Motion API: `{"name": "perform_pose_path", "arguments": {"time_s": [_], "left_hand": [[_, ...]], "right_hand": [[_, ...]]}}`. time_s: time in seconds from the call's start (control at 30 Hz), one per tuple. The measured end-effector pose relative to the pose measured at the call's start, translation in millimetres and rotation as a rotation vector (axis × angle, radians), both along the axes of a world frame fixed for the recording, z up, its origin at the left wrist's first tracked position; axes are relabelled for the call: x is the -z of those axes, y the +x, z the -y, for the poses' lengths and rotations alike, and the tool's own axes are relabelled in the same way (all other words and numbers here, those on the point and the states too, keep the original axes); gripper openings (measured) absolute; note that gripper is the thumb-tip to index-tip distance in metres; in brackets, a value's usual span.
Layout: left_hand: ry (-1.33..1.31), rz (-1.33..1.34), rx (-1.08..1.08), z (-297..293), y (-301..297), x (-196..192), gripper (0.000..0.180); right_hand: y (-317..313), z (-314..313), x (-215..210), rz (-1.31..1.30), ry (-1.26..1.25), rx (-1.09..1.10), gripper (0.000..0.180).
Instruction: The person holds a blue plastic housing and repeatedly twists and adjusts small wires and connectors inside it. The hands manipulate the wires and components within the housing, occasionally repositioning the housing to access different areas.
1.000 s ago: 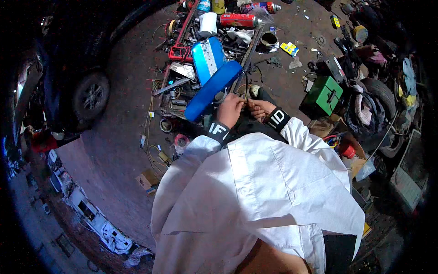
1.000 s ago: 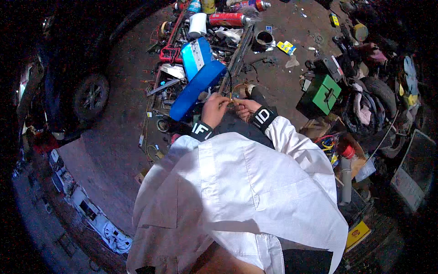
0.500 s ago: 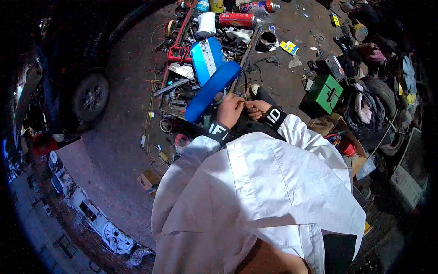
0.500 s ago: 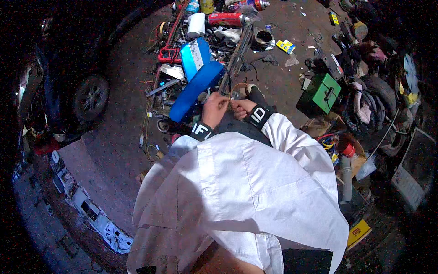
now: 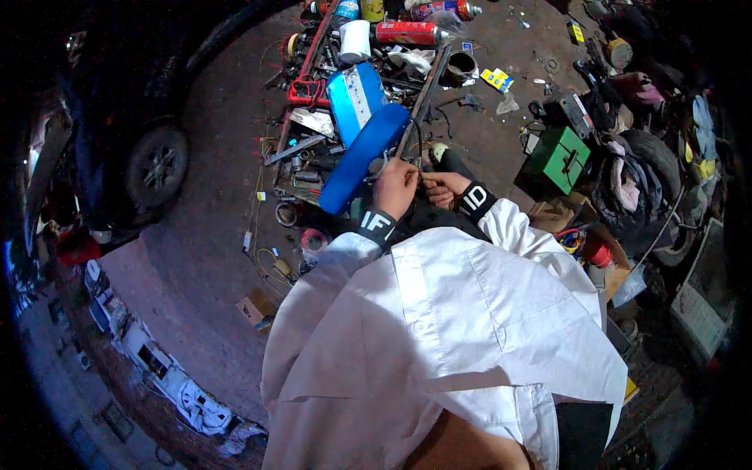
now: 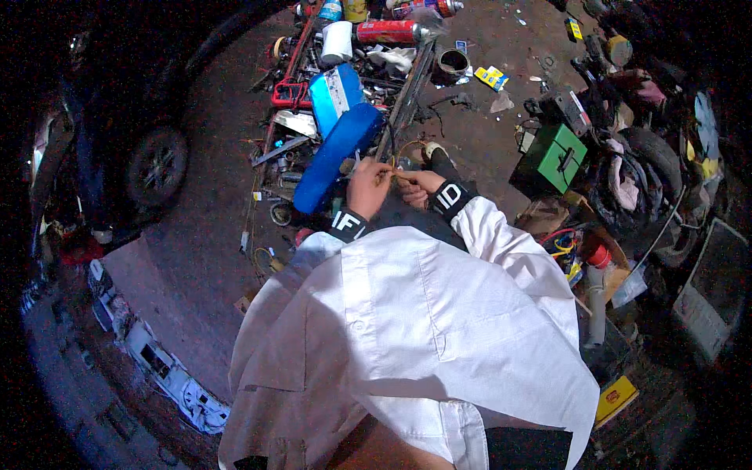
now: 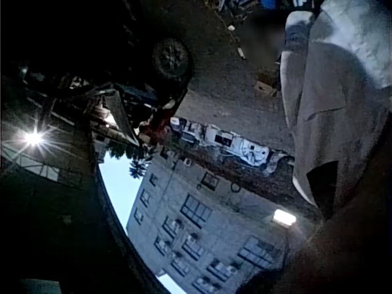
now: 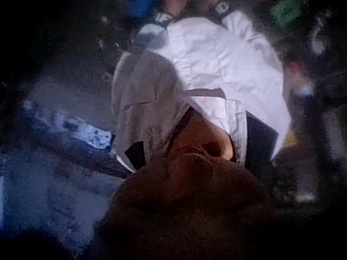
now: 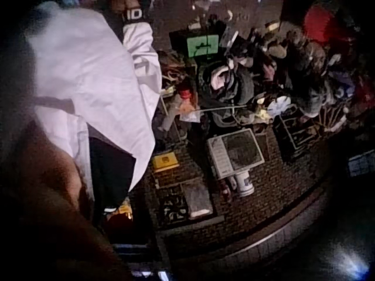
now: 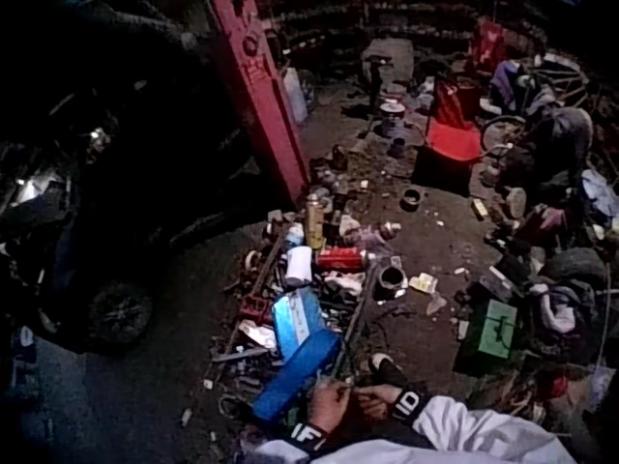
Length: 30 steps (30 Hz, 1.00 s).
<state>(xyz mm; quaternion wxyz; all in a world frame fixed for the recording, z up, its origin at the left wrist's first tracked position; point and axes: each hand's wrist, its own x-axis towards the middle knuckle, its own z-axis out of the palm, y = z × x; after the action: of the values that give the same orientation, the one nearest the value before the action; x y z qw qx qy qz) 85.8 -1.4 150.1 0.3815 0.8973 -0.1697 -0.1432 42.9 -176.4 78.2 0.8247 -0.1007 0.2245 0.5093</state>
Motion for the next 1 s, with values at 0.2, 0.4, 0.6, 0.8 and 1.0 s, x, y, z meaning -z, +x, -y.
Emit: {"name": "perform_pose_path", "arguments": {"time_s": [0.2, 0.4, 0.6, 0.8, 1.0], "left_hand": [[-0.012, -0.038, 0.025, 0, 0, 1, 0.010], [-0.007, -0.068, -0.020, 3, 0, -4, 0.011], [-0.058, -0.074, -0.018, 1, 0, 5, 0.011], [-0.129, -0.012, -0.017, -2, -2, 12, 0.012], [-0.177, -0.107, -0.051, -2, -5, 12, 0.010]], "right_hand": [[-3, 3, 9, 0.299, -0.571, 0.014, 0.039], [-10, -1, 11, 0.819, -1.573, 0.059, 0.041], [-16, -2, 9, 0.921, -1.353, 0.093, 0.029], [-14, -3, 8, 0.856, -1.003, 0.140, 0.028], [-15, 1, 14, 0.476, -0.594, 0.096, 0.031]]}}
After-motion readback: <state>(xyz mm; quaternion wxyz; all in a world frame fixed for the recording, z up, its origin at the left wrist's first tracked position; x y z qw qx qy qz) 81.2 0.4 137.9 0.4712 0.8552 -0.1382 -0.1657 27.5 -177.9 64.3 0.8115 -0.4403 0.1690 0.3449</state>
